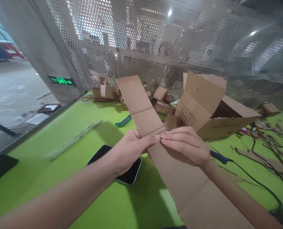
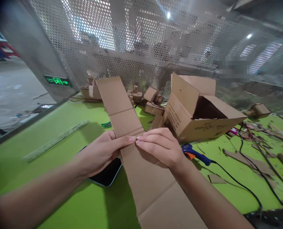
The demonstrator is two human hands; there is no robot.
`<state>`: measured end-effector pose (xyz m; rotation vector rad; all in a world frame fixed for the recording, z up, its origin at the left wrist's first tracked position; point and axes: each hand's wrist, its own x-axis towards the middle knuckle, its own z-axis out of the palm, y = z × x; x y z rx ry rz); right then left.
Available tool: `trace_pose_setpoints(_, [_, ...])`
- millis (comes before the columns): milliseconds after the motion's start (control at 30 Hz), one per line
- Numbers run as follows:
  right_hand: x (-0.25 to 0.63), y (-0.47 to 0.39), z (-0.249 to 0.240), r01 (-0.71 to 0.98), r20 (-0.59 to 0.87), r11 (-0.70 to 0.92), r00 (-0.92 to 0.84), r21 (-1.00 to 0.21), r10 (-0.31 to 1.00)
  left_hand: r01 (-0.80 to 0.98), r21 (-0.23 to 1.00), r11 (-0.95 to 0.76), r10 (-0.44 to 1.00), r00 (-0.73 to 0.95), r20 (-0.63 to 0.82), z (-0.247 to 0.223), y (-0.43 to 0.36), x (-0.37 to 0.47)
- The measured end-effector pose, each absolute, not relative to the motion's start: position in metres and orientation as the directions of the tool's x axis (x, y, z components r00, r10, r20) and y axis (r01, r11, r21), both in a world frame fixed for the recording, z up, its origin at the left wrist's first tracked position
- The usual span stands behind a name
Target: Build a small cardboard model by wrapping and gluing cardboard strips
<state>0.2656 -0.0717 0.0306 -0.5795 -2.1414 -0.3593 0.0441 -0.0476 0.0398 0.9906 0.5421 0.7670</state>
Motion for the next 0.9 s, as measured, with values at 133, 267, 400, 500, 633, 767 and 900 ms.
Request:
trace_pose_setpoints(133, [0.267, -0.069, 0.029, 0.541, 0.802, 0.840, -0.523, 0.049, 0.290, -0.361, 0.895, 0.263, 0.816, 0.578, -0.007, 0.035, -0.046, 0.047])
trace_pose_setpoints(267, [0.271, -0.065, 0.034, 0.551, 0.713, 0.834, -0.596, 0.028, 0.370, -0.283, 0.949, 0.141, 0.849, 0.528, 0.032, 0.030, -0.045, 0.047])
trace_pose_setpoints(400, [0.275, -0.063, 0.029, 0.556, 0.723, 0.831, -0.564, -0.026, 0.400, -0.093, 0.996, -0.015, 0.874, 0.483, 0.058, 0.033, -0.044, 0.043])
trace_pose_setpoints(500, [0.276, -0.062, 0.023, 0.554, 0.744, 0.826, -0.509, -0.102, 0.433, -0.074, 0.997, -0.035, 0.858, 0.508, 0.068, 0.035, -0.043, 0.042])
trace_pose_setpoints(633, [0.280, -0.061, 0.023, 0.517, 0.702, 0.834, -0.521, -0.192, 0.485, -0.035, 0.998, -0.050, 0.855, 0.515, 0.061, 0.034, -0.043, 0.043])
trace_pose_setpoints(767, [0.287, -0.058, 0.028, 0.470, 0.581, 0.814, -0.575, -0.343, 0.576, -0.006, 0.998, -0.063, 0.859, 0.509, 0.057, 0.036, -0.045, 0.043])
trace_pose_setpoints(900, [0.293, -0.055, 0.027, 0.416, 0.549, 0.755, -0.519, -0.508, 0.655, -0.041, 0.997, -0.063, 0.846, 0.528, 0.075, 0.037, -0.047, 0.042])
